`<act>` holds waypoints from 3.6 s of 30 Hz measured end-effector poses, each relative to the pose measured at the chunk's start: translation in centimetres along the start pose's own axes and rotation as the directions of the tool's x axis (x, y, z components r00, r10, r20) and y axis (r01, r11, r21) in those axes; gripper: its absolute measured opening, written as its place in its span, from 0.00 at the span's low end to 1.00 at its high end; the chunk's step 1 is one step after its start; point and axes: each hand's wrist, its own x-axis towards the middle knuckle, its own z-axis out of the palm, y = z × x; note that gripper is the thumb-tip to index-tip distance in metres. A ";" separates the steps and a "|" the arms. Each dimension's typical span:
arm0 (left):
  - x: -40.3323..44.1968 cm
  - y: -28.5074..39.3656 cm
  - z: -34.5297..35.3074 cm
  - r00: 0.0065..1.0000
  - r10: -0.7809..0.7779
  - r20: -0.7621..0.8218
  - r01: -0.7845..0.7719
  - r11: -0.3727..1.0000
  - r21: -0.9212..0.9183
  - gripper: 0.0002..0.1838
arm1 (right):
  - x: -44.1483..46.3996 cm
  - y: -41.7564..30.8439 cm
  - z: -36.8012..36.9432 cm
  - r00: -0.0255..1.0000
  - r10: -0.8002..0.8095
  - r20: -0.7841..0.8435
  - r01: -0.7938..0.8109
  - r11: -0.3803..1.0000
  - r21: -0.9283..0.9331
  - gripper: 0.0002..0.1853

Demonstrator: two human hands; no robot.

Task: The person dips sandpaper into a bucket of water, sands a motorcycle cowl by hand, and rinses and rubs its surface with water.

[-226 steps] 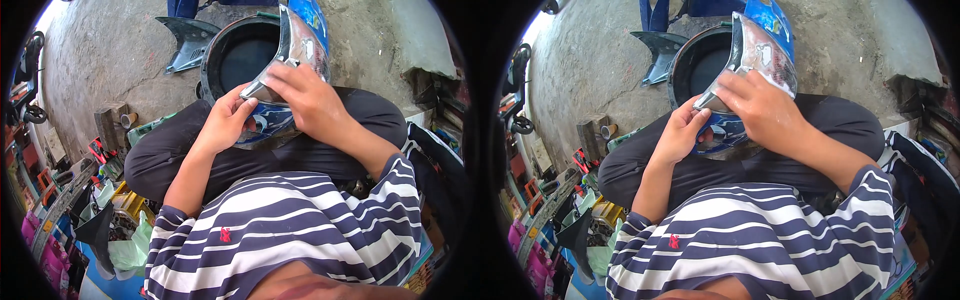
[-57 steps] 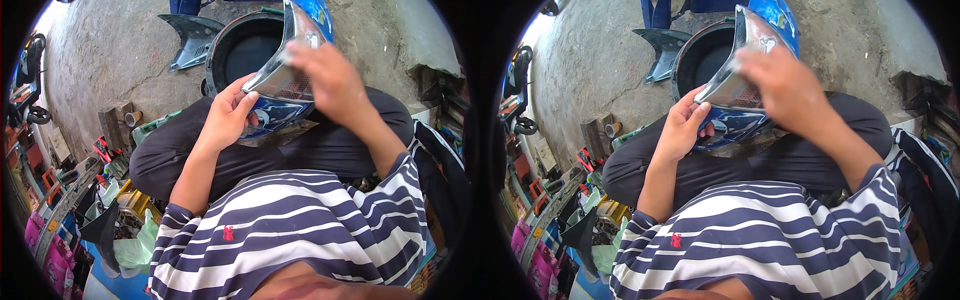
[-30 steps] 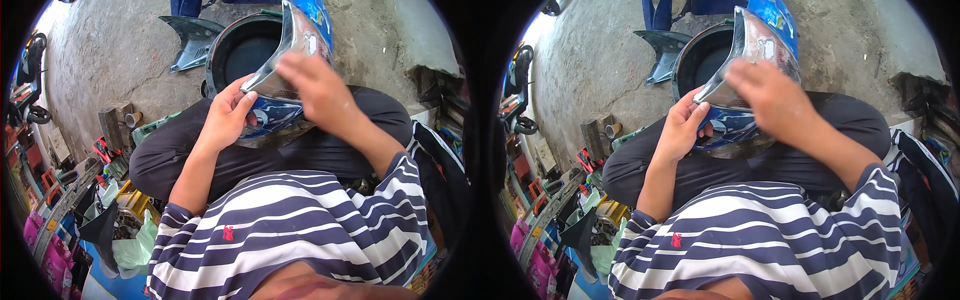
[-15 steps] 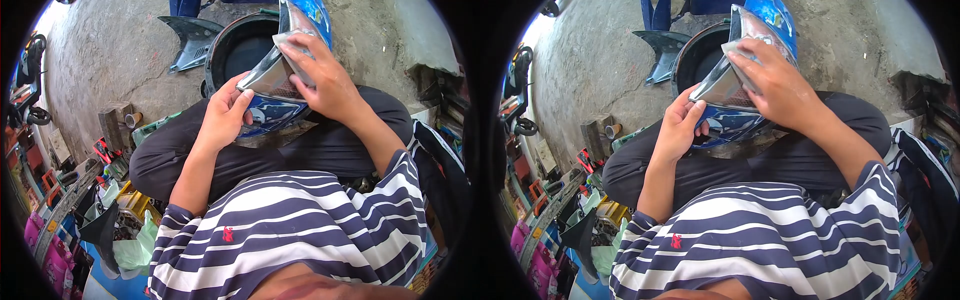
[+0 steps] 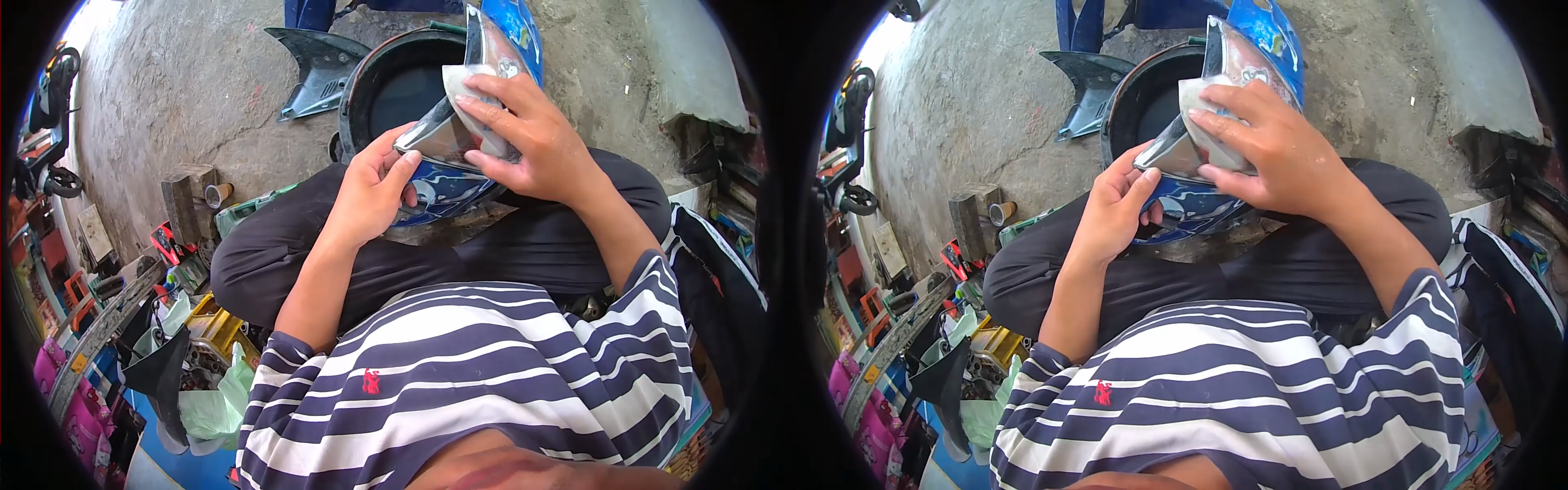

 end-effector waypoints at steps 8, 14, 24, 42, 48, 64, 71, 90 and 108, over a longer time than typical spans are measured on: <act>0.2 -0.5 -0.8 1.000 -0.003 0.005 0.003 1.000 -0.018 0.24 | 0.7 0.1 1.6 0.989 -0.071 -0.133 0.035 0.966 -0.257 0.33; -0.2 -0.3 -0.3 1.000 -0.006 0.023 0.006 0.999 0.036 0.25 | 1.3 0.5 1.5 0.964 -0.196 -0.177 0.128 0.933 -0.337 0.22; -0.1 -0.5 -0.7 1.000 0.015 -0.008 -0.015 1.000 0.005 0.22 | 1.0 -0.6 2.6 0.954 -0.245 -0.170 0.229 0.967 -0.109 0.22; -0.2 0.1 -0.3 0.999 0.018 -0.036 -0.017 1.000 0.017 0.23 | 0.6 1.7 1.9 0.951 -0.047 -0.305 0.030 0.998 -0.058 0.19; -0.2 0.0 -0.2 1.000 -0.008 -0.011 0.008 1.000 0.004 0.23 | 1.0 -0.3 1.5 0.969 -0.128 -0.213 0.108 0.989 -0.105 0.20; -4.5 3.2 -1.3 0.952 0.033 0.306 -0.006 0.996 -0.091 0.38 | 1.2 -0.7 -0.6 0.946 -0.207 -0.249 0.205 0.978 -0.033 0.20; -6.3 4.4 -2.5 0.949 0.020 0.315 0.027 0.989 -0.143 0.40 | 1.1 -1.8 -0.6 0.937 -0.226 -0.267 0.240 0.971 0.018 0.21; -9.5 7.0 -3.4 0.954 0.058 0.296 0.050 0.938 -0.344 0.49 | 1.0 -1.8 -0.7 0.958 -0.057 -0.282 0.121 0.969 0.215 0.22; -5.7 3.0 -5.4 0.946 0.024 0.323 0.033 0.985 -0.171 0.53 | -0.6 -0.4 0.8 0.957 0.153 -0.248 -0.076 0.953 0.295 0.11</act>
